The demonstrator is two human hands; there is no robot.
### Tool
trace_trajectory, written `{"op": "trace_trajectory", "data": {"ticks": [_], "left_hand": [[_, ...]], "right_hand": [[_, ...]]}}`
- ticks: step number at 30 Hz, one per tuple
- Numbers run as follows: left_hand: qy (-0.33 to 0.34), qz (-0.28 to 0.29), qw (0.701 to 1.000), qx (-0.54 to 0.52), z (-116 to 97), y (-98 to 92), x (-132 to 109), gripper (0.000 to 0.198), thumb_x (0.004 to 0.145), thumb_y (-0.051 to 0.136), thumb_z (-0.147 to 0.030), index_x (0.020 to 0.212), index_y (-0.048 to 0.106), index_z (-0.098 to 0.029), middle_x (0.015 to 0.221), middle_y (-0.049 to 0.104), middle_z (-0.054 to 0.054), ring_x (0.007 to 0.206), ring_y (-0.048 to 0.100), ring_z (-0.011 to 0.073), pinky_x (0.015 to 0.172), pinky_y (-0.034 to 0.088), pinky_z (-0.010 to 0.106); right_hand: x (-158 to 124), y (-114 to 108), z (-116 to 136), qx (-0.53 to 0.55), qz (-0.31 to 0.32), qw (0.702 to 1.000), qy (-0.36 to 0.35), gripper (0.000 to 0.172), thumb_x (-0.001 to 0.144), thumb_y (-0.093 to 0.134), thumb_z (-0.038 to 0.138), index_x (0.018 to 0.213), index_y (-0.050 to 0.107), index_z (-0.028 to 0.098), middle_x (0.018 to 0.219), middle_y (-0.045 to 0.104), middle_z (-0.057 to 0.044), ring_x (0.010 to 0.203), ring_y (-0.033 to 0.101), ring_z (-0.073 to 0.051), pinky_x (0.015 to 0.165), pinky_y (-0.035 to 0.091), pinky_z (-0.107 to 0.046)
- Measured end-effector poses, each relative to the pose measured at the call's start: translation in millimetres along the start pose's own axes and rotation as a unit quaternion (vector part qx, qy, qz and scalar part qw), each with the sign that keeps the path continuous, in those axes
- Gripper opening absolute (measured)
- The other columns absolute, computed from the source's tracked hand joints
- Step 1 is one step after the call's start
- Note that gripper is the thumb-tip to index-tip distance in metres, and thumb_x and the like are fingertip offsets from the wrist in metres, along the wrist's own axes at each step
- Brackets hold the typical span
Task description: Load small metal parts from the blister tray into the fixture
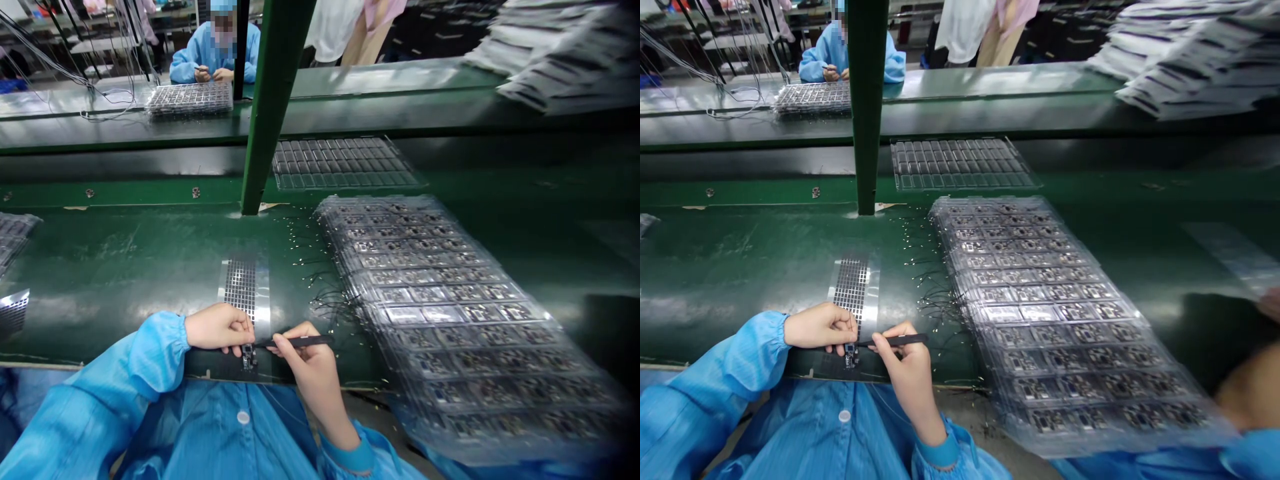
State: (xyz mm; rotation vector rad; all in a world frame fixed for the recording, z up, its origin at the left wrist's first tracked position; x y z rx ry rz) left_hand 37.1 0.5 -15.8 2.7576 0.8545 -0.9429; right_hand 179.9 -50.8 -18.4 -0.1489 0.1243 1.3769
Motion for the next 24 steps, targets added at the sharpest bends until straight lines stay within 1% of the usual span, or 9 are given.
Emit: {"op": "trace_trajectory", "data": {"ticks": [7,11,17,20,24], "left_hand": [[0.002,0.0,1.0,0.007,-2.3,0.4,-1.0,0.01,0.082,0.056,-0.022,0.078,0.056,-0.013,0.056,0.06,-0.003,0.048,0.059,0.0085,0.046,0.046,0.017],[0.004,0.002,1.0,0.005,-1.7,0.0,-0.7,0.011,0.081,0.059,-0.024,0.077,0.056,-0.013,0.056,0.06,-0.003,0.048,0.059,0.009,0.046,0.046,0.018],[0.028,0.005,1.0,0.004,1.4,-0.5,0.5,0.018,0.079,0.062,-0.031,0.079,0.058,-0.013,0.058,0.062,-0.002,0.05,0.06,0.0098,0.047,0.048,0.019],[0.042,0.001,0.999,0.016,2.3,-0.6,1.4,0.017,0.077,0.063,-0.029,0.079,0.059,-0.013,0.058,0.063,-0.001,0.05,0.059,0.0096,0.046,0.047,0.018],[0.067,-0.022,0.996,0.045,-1.5,-1.6,1.3,0.01,0.077,0.061,-0.023,0.077,0.059,-0.013,0.056,0.062,-0.002,0.049,0.057,0.0089,0.047,0.044,0.017]], "right_hand": [[-0.3,0.7,1.7,-0.01,-0.002,1.0,-0.003,0.028,0.075,0.069,0.042,0.069,0.055,0.019,0.063,0.062,-0.001,0.061,0.065,-0.019,0.057,0.052,-0.027],[-0.5,0.5,-0.2,-0.014,-0.001,1.0,-0.007,0.026,0.076,0.069,0.04,0.07,0.055,0.019,0.064,0.062,-0.001,0.062,0.066,-0.019,0.058,0.052,-0.028],[-0.7,0.6,-0.7,-0.01,-0.002,1.0,-0.008,0.026,0.076,0.069,0.04,0.071,0.054,0.019,0.064,0.061,0.0,0.062,0.066,-0.019,0.058,0.052,-0.028],[-0.9,0.9,-0.7,-0.008,0.0,1.0,-0.007,0.026,0.076,0.069,0.04,0.071,0.054,0.019,0.064,0.06,0.0,0.062,0.066,-0.019,0.059,0.052,-0.028],[-1.4,0.5,-2.3,-0.019,-0.001,1.0,-0.012,0.026,0.077,0.068,0.04,0.071,0.053,0.019,0.065,0.059,0.0,0.063,0.065,-0.019,0.059,0.051,-0.027]]}}
Point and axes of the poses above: each hand's wrist, its own x-axis towards the middle knuckle, its own y-axis out of the palm, z = x × y, the point moved 7 cm from there along x, towards the middle knuckle
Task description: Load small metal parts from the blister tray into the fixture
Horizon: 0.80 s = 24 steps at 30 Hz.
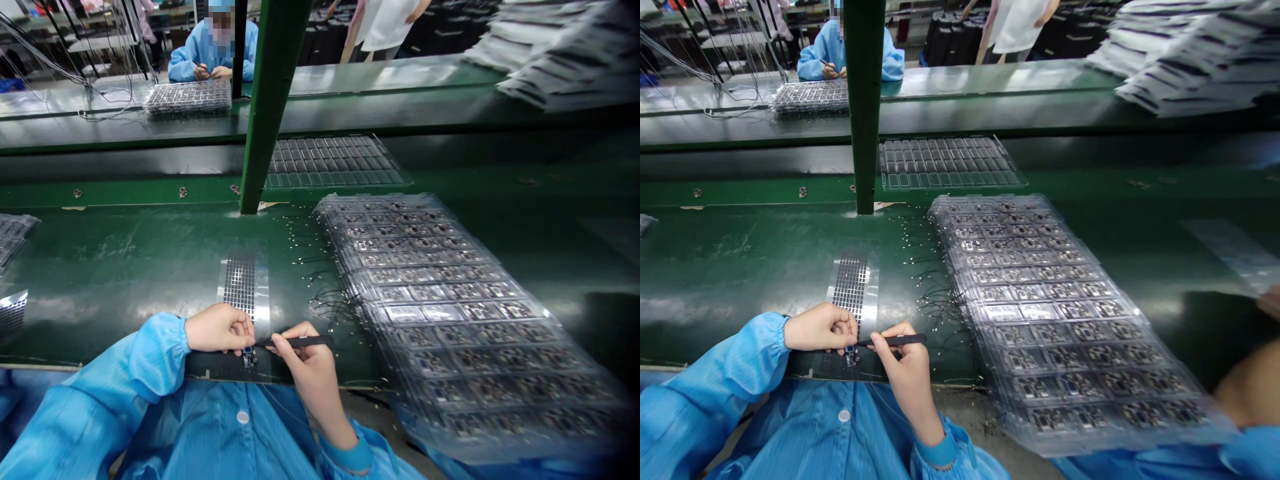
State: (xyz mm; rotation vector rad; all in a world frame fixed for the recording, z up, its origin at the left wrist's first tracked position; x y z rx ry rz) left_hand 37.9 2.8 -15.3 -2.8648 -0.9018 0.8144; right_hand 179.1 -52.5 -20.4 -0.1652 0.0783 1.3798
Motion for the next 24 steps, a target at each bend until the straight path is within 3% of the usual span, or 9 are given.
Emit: {"op": "trace_trajectory", "data": {"ticks": [6,14,19,24], "left_hand": [[0.029,-0.042,0.998,0.024,-7,-2.4,-1,0.004,0.074,0.06,-0.016,0.075,0.06,-0.012,0.055,0.061,-0.002,0.052,0.058,0.0085,0.053,0.045,0.016],[0.022,-0.074,0.997,0.006,-10,-10.7,-3,0.005,0.076,0.06,-0.018,0.074,0.059,-0.013,0.052,0.057,-0.004,0.051,0.058,0.0088,0.051,0.044,0.017],[0.0,-0.063,0.997,-0.036,-10,-9.4,-3,0.007,0.077,0.06,-0.018,0.076,0.057,-0.012,0.054,0.057,-0.004,0.049,0.059,0.0086,0.048,0.044,0.016],[0.005,-0.069,0.997,-0.038,-13,-7.7,-3,0.008,0.078,0.06,-0.02,0.076,0.058,-0.012,0.055,0.059,-0.003,0.051,0.061,0.009,0.05,0.045,0.016]], "right_hand": [[-1,-1,0,-0.028,-0.017,0.999,-0.017,0.026,0.079,0.065,0.041,0.072,0.054,0.019,0.065,0.059,0.0,0.062,0.062,-0.018,0.058,0.05,-0.027],[1,-10,2,0.053,-0.055,0.997,-0.007,0.028,0.078,0.065,0.045,0.075,0.054,0.019,0.061,0.063,0.0,0.053,0.063,-0.016,0.053,0.054,-0.027],[1,0,4,0.04,0.008,0.999,-0.012,0.036,0.092,0.043,0.046,0.107,0.058,0.017,0.081,0.071,-0.008,0.068,0.068,-0.018,0.059,0.055,-0.029],[-1,14,13,-0.031,0.073,0.996,-0.037,0.021,0.089,0.053,0.037,0.101,0.058,0.021,0.084,0.07,-0.004,0.077,0.067,-0.018,0.067,0.053,-0.026]]}}
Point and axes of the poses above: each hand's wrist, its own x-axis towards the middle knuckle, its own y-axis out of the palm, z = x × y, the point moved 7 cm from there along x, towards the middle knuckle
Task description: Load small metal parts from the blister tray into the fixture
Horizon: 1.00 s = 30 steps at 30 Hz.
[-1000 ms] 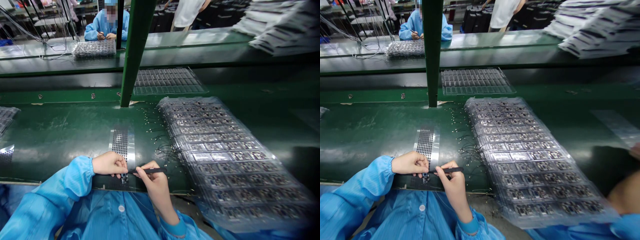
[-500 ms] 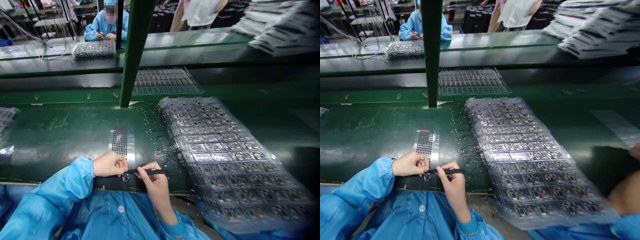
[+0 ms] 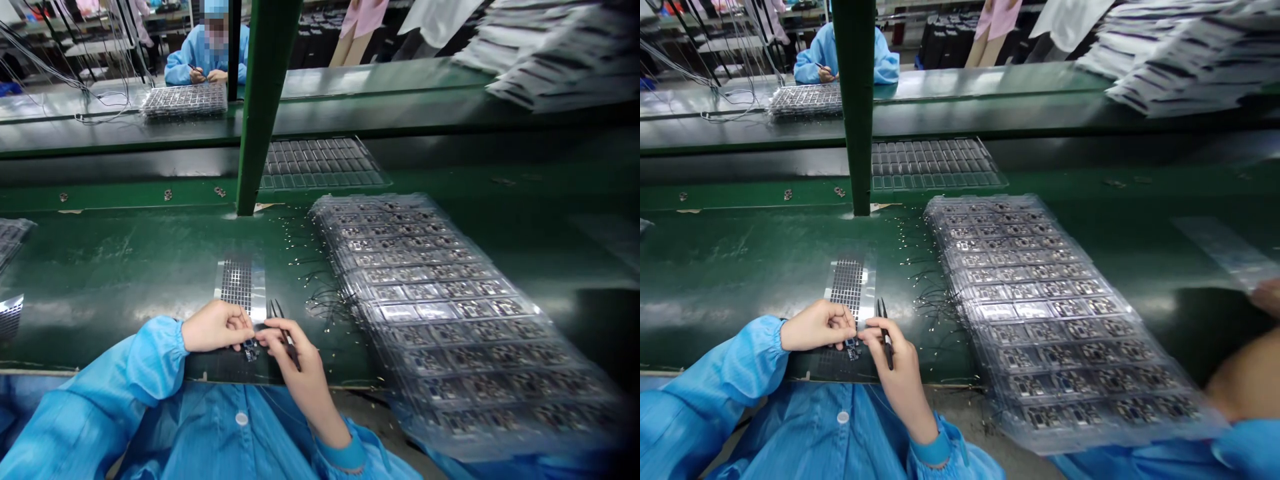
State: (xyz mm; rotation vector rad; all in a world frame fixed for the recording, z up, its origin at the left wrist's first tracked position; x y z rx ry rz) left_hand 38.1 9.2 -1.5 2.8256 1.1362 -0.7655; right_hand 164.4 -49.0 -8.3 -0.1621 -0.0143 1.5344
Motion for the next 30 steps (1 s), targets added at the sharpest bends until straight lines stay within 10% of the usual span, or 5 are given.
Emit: {"op": "trace_trajectory", "data": {"ticks": [30], "left_hand": [[0.071,-0.001,0.996,0.06,-2.7,1.6,-2.2,0.021,0.077,0.061,-0.017,0.096,0.065,-0.012,0.067,0.068,0.001,0.062,0.064,0.0106,0.061,0.05,0.018]], "right_hand": [[8.5,3.1,-0.7,0.004,0.001,1.0,0.016,0.018,0.08,0.06,0.033,0.087,0.052,0.019,0.071,0.063,-0.001,0.063,0.062,-0.014,0.058,0.049,-0.021]]}}
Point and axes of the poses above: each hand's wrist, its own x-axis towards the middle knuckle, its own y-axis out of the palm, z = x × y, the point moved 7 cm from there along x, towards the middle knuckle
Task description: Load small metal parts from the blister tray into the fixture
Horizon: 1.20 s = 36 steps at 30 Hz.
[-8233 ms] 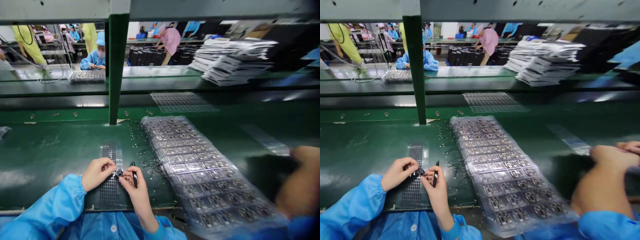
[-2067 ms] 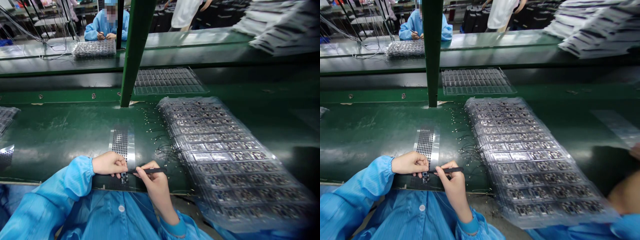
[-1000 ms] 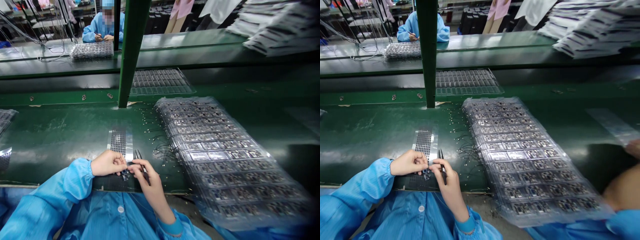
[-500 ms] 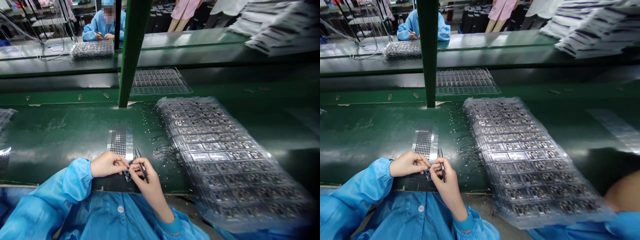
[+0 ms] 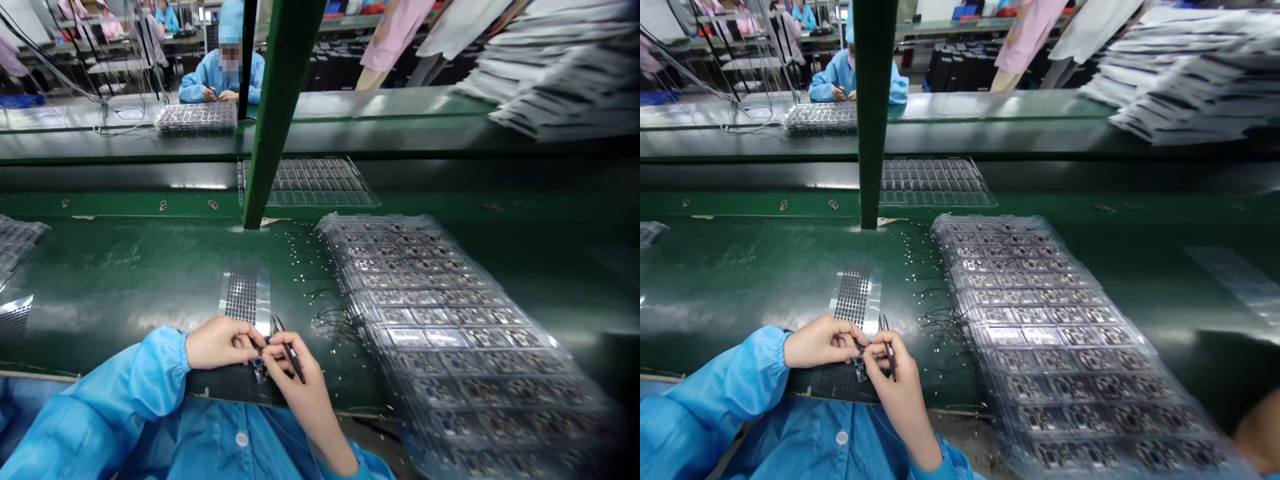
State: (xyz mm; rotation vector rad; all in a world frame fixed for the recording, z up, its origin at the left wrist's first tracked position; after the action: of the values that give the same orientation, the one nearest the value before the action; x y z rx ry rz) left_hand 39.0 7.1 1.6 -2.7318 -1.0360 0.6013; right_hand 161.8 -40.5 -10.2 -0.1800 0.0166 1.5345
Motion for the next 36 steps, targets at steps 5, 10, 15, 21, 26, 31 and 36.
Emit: {"op": "trace_trajectory", "data": {"ticks": [5,10,15,21,26,31,36], "left_hand": [[0.009,0.0,1.0,0.003,4,1.9,1,0.023,0.077,0.062,-0.02,0.099,0.066,-0.012,0.073,0.07,0.003,0.064,0.064,0.0106,0.061,0.05,0.017],[-0.012,0.006,0.997,-0.081,11,-7.5,1,0.022,0.077,0.064,-0.022,0.096,0.066,-0.011,0.068,0.068,0.002,0.063,0.065,0.0106,0.063,0.051,0.019],[-0.084,-0.132,0.977,-0.147,27,-82.2,14,0.028,0.071,0.072,-0.028,0.091,0.066,-0.01,0.069,0.069,0.003,0.055,0.063,0.0106,0.05,0.048,0.017],[-0.117,-0.44,0.883,-0.118,37,-236.8,32,0.027,0.085,0.056,-0.023,0.11,0.059,-0.012,0.093,0.07,0.009,0.062,0.064,0.0073,0.05,0.046,0.012],[-0.127,-0.555,0.82,-0.059,60,-279.1,30,0.039,0.087,0.053,-0.023,0.123,0.048,-0.009,0.102,0.068,0.015,0.065,0.065,0.0108,0.05,0.047,0.016],[-0.086,-0.574,0.813,0.043,63,-258.1,16,0.028,0.087,0.047,-0.024,0.109,0.06,-0.013,0.095,0.071,0.008,0.07,0.066,0.0116,0.064,0.051,0.019],[-0.002,-0.517,0.838,0.174,19,-211.6,21,0.027,0.084,0.048,-0.032,0.103,0.063,-0.018,0.084,0.071,0.003,0.069,0.066,0.0153,0.075,0.052,0.027]], "right_hand": [[-2,-2,-6,-0.012,0.006,1.0,-0.01,0.021,0.08,0.062,0.036,0.088,0.053,0.018,0.072,0.065,-0.002,0.064,0.063,-0.014,0.059,0.05,-0.02],[-7,-10,-11,-0.001,-0.077,0.997,0.009,0.032,0.082,0.057,0.047,0.094,0.059,0.018,0.078,0.069,-0.005,0.068,0.066,-0.018,0.067,0.053,-0.026],[-8,-20,-18,0.066,-0.179,0.982,0.014,0.045,0.086,0.045,0.057,0.105,0.063,0.02,0.063,0.062,-0.001,0.052,0.059,-0.017,0.055,0.051,-0.028],[-1,-21,-24,0.031,-0.196,0.98,-0.008,0.047,0.084,0.046,0.059,0.109,0.066,0.024,0.069,0.065,-0.001,0.049,0.058,-0.017,0.059,0.05,-0.031],[0,-18,-23,0.036,-0.185,0.982,-0.029,0.037,0.084,0.049,0.054,0.104,0.068,0.029,0.088,0.068,-0.006,0.059,0.063,-0.023,0.056,0.054,-0.037],[8,-12,-3,0.0,-0.109,0.991,-0.077,0.011,0.08,0.059,0.04,0.083,0.069,0.04,0.085,0.068,-0.005,0.076,0.066,-0.029,0.061,0.056,-0.04],[10,-8,14,-0.015,-0.062,0.995,-0.082,0.016,0.084,0.055,0.033,0.083,0.068,0.042,0.081,0.069,-0.001,0.077,0.067,-0.023,0.066,0.053,-0.033]]}}
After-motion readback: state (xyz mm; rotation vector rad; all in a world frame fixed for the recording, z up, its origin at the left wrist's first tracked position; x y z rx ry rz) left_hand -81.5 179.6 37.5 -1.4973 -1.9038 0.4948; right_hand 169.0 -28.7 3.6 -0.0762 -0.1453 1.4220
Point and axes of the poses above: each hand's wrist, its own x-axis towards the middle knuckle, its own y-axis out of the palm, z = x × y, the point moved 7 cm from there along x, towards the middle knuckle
